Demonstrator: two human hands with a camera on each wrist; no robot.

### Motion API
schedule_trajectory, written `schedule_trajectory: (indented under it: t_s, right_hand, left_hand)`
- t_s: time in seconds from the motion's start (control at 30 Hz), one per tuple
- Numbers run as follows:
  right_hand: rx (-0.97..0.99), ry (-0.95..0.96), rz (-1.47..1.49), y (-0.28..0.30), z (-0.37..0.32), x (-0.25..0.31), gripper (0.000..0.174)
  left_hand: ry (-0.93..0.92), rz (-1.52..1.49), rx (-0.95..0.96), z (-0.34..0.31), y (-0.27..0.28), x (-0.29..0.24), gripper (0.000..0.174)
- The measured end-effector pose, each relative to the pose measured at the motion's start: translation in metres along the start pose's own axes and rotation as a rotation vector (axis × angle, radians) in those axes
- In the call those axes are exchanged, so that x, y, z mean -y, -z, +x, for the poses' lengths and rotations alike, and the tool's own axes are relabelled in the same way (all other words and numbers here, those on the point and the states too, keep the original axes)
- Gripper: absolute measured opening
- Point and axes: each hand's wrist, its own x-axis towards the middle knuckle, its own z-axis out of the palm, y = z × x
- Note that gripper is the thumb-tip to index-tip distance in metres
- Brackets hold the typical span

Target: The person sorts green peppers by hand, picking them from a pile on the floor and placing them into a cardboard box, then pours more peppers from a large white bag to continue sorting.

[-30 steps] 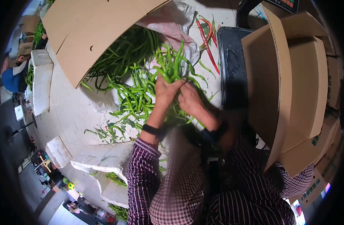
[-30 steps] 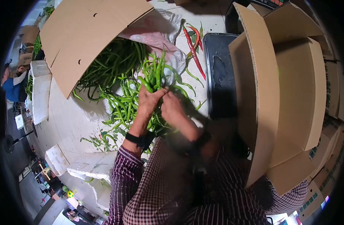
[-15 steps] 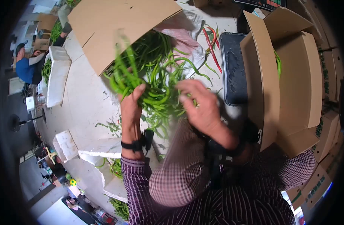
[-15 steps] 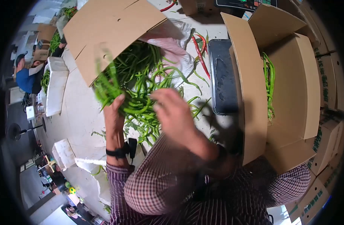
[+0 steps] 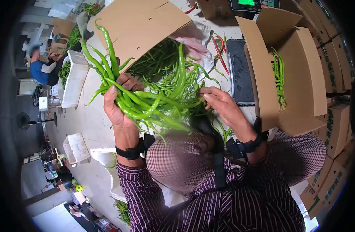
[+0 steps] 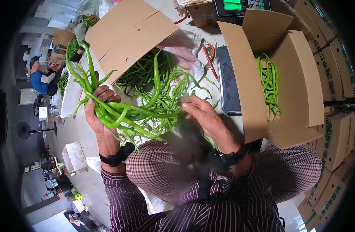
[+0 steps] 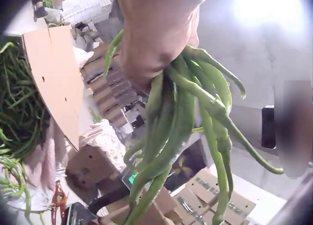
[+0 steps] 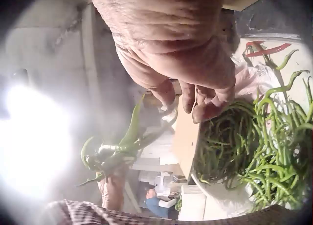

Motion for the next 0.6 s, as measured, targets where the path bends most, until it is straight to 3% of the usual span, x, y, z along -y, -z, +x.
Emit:
schedule_trajectory:
  t_s: [0.1,0.2,0.23,0.3,0.43,0.5,0.53,0.6]
  right_hand:
    - [0.020,0.062,0.004,-0.019,-0.010,0.024,0.032]
    - [-0.055,0.338,-0.465,-0.031,-0.036,0.060,0.036]
    - [-0.048,0.345,-0.466,-0.039,-0.047,0.077,0.036]
    - [-0.190,0.916,-1.071,-0.058,-0.062,0.099,0.043]
    - [-0.055,0.968,-1.055,-0.079,-0.067,0.108,0.056]
    - [0.190,0.923,-0.935,-0.077,-0.063,0.096,0.053]
    - [0.238,0.856,-0.934,-0.079,-0.070,0.099,0.050]
    - [0.236,0.777,-0.937,-0.080,-0.081,0.093,0.047]
  left_hand:
    - [0.041,0.051,0.068,-0.008,-0.029,-0.010,0.062]
    - [0.008,0.093,0.058,-0.017,-0.051,-0.018,0.061]
    - [0.000,0.098,0.025,-0.022,-0.059,-0.021,0.061]
    - [-0.005,0.079,0.004,-0.033,-0.075,-0.019,0.060]
    - [0.008,0.231,-0.032,-0.051,-0.101,-0.002,0.051]
    - [0.075,0.073,-0.039,-0.060,-0.101,0.003,0.038]
    - [0.066,0.165,-0.101,-0.063,-0.102,0.007,0.029]
    - [0.028,0.107,-0.100,-0.068,-0.105,0.020,0.047]
